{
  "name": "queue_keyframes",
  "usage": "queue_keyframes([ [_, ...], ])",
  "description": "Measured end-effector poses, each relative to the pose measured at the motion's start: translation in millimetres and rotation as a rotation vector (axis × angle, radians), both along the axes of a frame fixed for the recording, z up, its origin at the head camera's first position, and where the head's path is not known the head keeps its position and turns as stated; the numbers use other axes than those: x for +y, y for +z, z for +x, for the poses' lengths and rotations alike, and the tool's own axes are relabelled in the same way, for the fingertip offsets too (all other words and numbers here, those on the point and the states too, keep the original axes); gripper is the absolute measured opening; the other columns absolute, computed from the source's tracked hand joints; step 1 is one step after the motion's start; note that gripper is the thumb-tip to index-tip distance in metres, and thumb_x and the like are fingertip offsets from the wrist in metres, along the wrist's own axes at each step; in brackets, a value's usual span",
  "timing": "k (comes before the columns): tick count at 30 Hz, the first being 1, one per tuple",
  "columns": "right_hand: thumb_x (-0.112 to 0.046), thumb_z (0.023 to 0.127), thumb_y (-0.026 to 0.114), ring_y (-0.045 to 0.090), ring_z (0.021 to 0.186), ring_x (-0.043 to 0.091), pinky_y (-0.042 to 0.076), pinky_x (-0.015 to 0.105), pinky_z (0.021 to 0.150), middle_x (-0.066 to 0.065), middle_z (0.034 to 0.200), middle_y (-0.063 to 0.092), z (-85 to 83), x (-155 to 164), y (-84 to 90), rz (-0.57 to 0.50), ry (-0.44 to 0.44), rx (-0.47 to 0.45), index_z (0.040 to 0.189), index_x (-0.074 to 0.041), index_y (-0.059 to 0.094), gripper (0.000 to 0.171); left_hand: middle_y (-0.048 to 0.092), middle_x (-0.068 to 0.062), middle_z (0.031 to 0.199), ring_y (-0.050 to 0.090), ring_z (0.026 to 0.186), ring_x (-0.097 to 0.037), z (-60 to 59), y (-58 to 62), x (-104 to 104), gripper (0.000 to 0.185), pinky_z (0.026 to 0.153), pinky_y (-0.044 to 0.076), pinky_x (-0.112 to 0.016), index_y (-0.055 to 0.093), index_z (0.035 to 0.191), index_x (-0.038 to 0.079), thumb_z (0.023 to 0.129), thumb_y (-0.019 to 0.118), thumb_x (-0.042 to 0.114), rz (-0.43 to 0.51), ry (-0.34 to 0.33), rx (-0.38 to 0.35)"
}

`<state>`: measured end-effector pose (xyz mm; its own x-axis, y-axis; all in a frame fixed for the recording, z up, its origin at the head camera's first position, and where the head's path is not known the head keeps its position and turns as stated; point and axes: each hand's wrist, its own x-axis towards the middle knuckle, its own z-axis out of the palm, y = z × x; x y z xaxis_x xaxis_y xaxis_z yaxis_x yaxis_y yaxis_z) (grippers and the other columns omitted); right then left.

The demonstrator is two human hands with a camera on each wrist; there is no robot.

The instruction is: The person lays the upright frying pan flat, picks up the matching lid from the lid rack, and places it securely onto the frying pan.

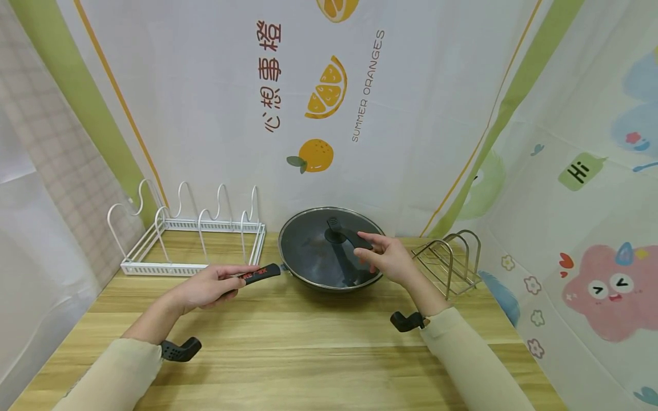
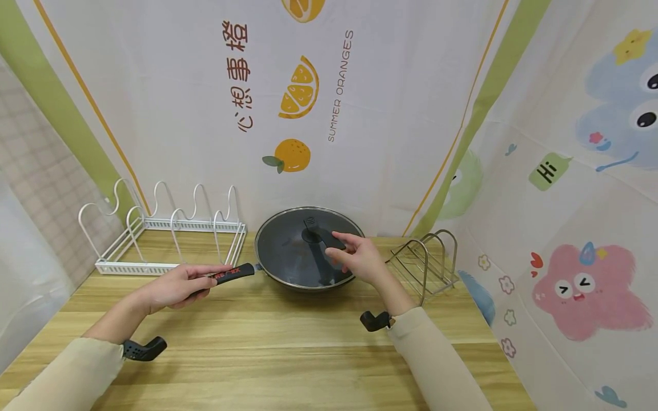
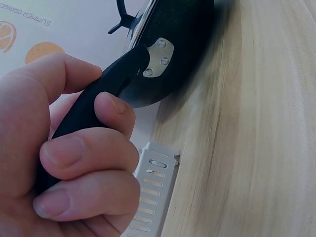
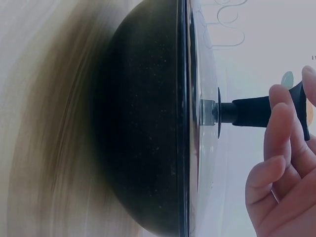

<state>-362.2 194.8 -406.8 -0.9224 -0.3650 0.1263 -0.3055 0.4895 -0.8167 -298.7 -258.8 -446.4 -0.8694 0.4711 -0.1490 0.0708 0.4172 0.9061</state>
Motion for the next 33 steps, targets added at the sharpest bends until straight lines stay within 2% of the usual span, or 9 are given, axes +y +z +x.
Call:
queue_keyframes([
  [6,-0.035,0.104,0.078,0.068,0.069,0.022,0.041,0.028,0.056,0.021,0.095,0.081,1.8,-2.1,2.1,0.011,-0.014,-0.002,0.161,-0.014,0.058,0.063,0.05,0.002,0.07,0.031,0.047,-0.006,-0.6,-0.3,-0.2,0.049,0.043,0.029,-0.02,0.056,0.162,0.014,0.115,0.059,0.03,0.013,-0.002,-0.008],
  [15,-0.036,0.105,0.078,0.068,0.068,0.021,0.051,0.032,0.061,0.026,0.098,0.079,2.3,-3.1,0.7,-0.003,-0.015,-0.017,0.162,-0.013,0.056,0.065,0.05,0.002,0.071,0.031,0.047,-0.006,-0.7,-0.1,-0.4,0.049,0.043,0.028,-0.02,0.057,0.161,0.014,0.115,0.059,0.03,0.014,-0.001,-0.009],
  [22,-0.037,0.104,0.079,0.068,0.066,0.022,0.05,0.032,0.058,0.026,0.098,0.079,3.3,-4.3,-0.2,-0.001,-0.021,-0.014,0.161,-0.014,0.057,0.065,0.049,0.002,0.07,0.03,0.046,-0.006,-1.2,0.5,-0.2,0.049,0.043,0.027,-0.02,0.056,0.162,0.014,0.115,0.059,0.028,0.017,-0.005,-0.013],
  [29,-0.041,0.104,0.078,0.068,0.065,0.024,0.047,0.032,0.055,0.003,0.084,0.079,3.8,-5.0,-0.7,0.006,-0.013,0.002,0.162,-0.016,0.057,0.066,0.052,0.001,0.069,0.033,0.046,-0.006,-0.7,0.4,0.0,0.052,0.043,0.029,-0.02,0.054,0.163,0.011,0.114,0.061,0.026,0.022,0.003,-0.004],
  [33,-0.042,0.104,0.078,0.068,0.065,0.024,0.046,0.032,0.054,0.0,0.084,0.079,4.7,-5.6,-0.9,0.002,-0.013,-0.001,0.162,-0.017,0.056,0.067,0.053,0.002,0.068,0.034,0.046,-0.005,-1.4,-0.2,0.6,0.051,0.043,0.03,-0.02,0.055,0.163,0.012,0.114,0.062,0.027,0.014,0.013,-0.013],
])
